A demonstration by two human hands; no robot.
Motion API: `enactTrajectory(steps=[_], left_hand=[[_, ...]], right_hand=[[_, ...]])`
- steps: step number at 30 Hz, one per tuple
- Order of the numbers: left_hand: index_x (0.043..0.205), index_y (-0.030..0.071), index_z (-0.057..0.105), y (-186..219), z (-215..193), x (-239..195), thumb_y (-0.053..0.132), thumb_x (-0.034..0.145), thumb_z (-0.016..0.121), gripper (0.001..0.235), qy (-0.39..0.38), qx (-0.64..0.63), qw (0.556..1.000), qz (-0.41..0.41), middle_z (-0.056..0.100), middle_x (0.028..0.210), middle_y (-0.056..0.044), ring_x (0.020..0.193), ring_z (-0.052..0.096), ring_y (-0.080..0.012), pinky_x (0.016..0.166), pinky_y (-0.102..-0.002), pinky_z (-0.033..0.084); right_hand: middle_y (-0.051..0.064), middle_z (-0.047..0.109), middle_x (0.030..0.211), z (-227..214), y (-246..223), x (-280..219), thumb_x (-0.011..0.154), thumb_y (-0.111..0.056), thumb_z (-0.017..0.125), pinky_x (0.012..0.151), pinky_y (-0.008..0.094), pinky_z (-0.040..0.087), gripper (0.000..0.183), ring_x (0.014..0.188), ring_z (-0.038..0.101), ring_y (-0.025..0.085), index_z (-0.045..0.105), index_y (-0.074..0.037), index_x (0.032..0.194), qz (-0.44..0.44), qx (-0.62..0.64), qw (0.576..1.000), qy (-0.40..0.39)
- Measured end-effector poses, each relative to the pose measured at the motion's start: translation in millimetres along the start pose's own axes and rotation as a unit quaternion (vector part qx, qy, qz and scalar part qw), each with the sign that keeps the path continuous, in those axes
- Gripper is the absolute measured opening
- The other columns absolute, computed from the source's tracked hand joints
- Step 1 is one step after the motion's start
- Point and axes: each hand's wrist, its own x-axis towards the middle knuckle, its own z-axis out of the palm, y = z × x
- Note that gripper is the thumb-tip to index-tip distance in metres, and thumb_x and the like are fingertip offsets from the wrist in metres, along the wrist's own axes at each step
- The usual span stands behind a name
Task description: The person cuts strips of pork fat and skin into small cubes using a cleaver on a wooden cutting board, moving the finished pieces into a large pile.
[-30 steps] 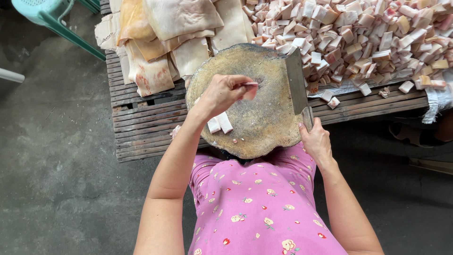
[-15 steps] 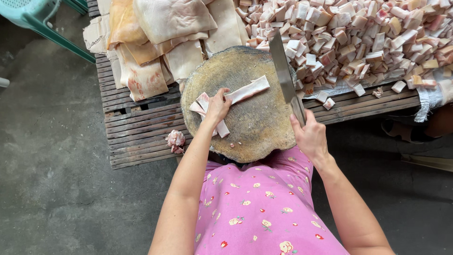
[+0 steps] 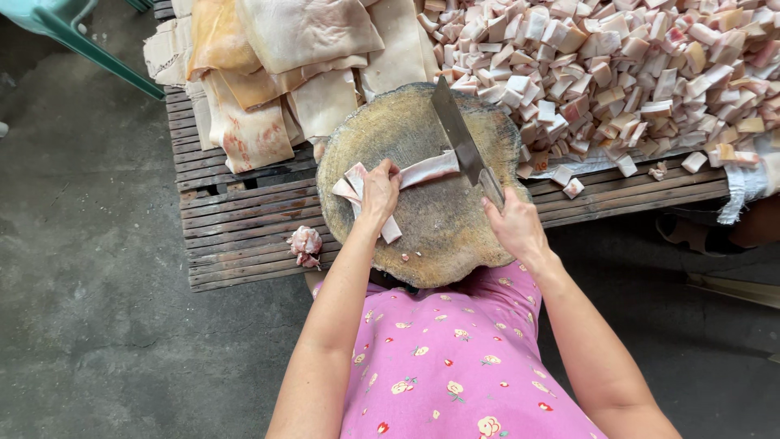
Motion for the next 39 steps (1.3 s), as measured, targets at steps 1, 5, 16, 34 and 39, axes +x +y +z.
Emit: enactTrajectory(steps=[1, 5, 16, 34, 39], left_hand=[[0.103, -0.001, 0.069, 1.9, 3.8, 0.9, 0.009, 0.090, 0.068, 0.017, -0.010, -0.021, 1.000, -0.007, 0.075, 0.095, -0.022, 0.091, 0.074, -0.0318, 0.084, -0.040, 0.057], [0.102, -0.002, 0.069, 9.2, 16.0, -2.2, 0.011, 0.091, 0.068, 0.017, 0.002, -0.045, 0.999, -0.028, 0.075, 0.092, -0.020, 0.086, 0.075, -0.0285, 0.081, -0.039, 0.057], [0.103, -0.002, 0.071, 16.9, 2.8, -11.6, 0.008, 0.091, 0.068, 0.016, 0.023, -0.018, 1.000, -0.006, 0.075, 0.095, -0.021, 0.092, 0.073, -0.0321, 0.083, -0.040, 0.057], [0.102, -0.003, 0.069, 20.5, 13.8, -26.6, 0.007, 0.091, 0.064, 0.016, 0.001, -0.029, 1.000, -0.004, 0.075, 0.094, -0.021, 0.088, 0.074, -0.0310, 0.084, -0.041, 0.058], [0.103, -0.002, 0.072, 17.6, 16.3, -24.2, 0.005, 0.089, 0.066, 0.017, -0.001, -0.055, 0.998, 0.001, 0.075, 0.093, -0.018, 0.083, 0.074, -0.0261, 0.078, -0.038, 0.059]], right_hand=[[0.027, 0.070, 0.070, -9.7, -2.4, -1.4, 0.102, -0.037, 0.063, 0.062, 0.053, 0.054, 0.039, 0.067, 0.070, 0.043, 0.059, 0.001, 0.109, -0.001, 0.009, 1.000, 0.012], [0.022, 0.068, 0.065, -37.9, -25.4, -8.3, 0.103, -0.037, 0.059, 0.055, 0.047, 0.054, 0.041, 0.058, 0.071, 0.034, 0.058, 0.002, 0.118, -0.014, 0.060, 0.995, 0.072], [0.018, 0.067, 0.066, 22.3, -2.2, -32.5, 0.103, -0.035, 0.062, 0.055, 0.047, 0.055, 0.040, 0.059, 0.070, 0.032, 0.057, 0.002, 0.118, 0.017, 0.016, 1.000, -0.018], [0.019, 0.068, 0.068, 24.4, -14.9, -45.3, 0.103, -0.036, 0.063, 0.052, 0.047, 0.055, 0.038, 0.059, 0.067, 0.031, 0.056, 0.001, 0.108, 0.015, -0.008, 0.999, -0.040], [0.021, 0.067, 0.061, -12.4, -28.0, -49.4, 0.102, -0.036, 0.060, 0.054, 0.048, 0.054, 0.036, 0.054, 0.069, 0.032, 0.061, 0.000, 0.106, 0.065, 0.055, 0.996, -0.019]])
